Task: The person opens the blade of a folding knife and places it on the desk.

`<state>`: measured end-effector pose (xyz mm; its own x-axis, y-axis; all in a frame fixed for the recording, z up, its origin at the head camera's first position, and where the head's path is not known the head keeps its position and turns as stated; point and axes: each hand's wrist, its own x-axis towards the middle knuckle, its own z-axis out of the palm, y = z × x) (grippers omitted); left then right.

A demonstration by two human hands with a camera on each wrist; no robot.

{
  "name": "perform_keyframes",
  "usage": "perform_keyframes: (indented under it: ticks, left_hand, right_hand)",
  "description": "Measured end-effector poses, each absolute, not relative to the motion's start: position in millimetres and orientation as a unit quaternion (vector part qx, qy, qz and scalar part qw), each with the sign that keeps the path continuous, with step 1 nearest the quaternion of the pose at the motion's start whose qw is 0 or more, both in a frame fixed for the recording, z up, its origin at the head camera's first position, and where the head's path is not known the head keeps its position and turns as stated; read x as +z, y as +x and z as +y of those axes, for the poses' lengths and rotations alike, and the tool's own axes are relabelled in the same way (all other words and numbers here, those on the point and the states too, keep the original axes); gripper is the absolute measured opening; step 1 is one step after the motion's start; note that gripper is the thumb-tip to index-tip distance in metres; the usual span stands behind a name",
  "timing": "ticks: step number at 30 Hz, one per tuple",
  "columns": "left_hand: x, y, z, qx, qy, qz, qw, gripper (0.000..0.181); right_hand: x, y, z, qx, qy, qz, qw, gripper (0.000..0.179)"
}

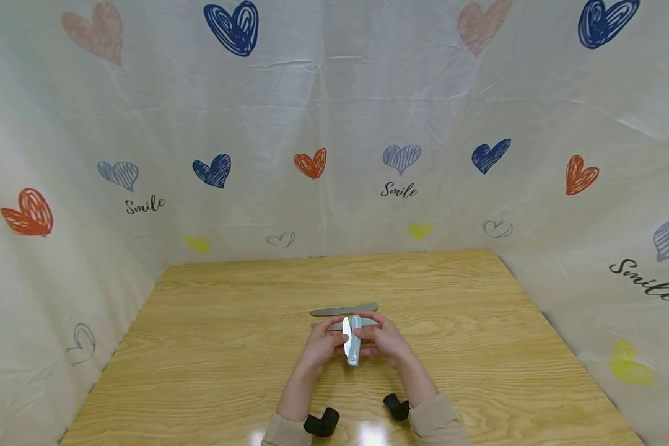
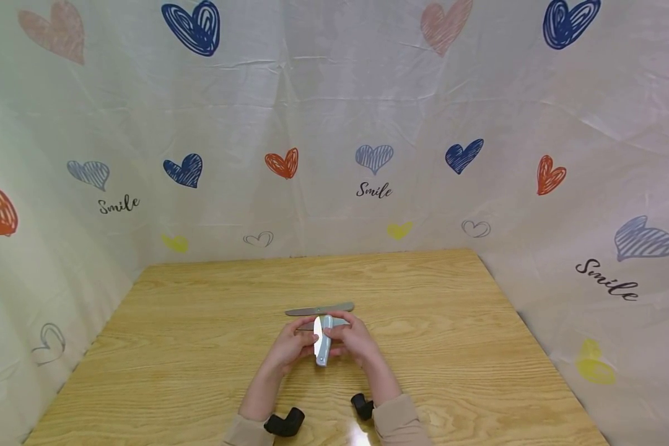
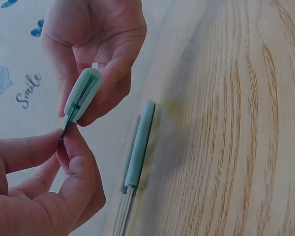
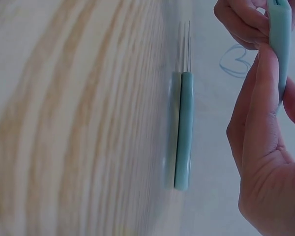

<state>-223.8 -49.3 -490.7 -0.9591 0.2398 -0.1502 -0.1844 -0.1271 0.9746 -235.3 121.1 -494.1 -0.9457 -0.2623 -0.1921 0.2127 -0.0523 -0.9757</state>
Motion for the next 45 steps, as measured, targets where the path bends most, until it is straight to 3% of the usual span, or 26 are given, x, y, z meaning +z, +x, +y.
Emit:
perform_keyframes:
  ticks: [45]
  left_hand:
    - [-496.4,-225.8,-51.0,0.772,-0.016,0.631,0.081,0.054]
  right_hand:
    - [-499.0,-239.1,128.4,-0.75,0.039,0.651,0.114,0.049]
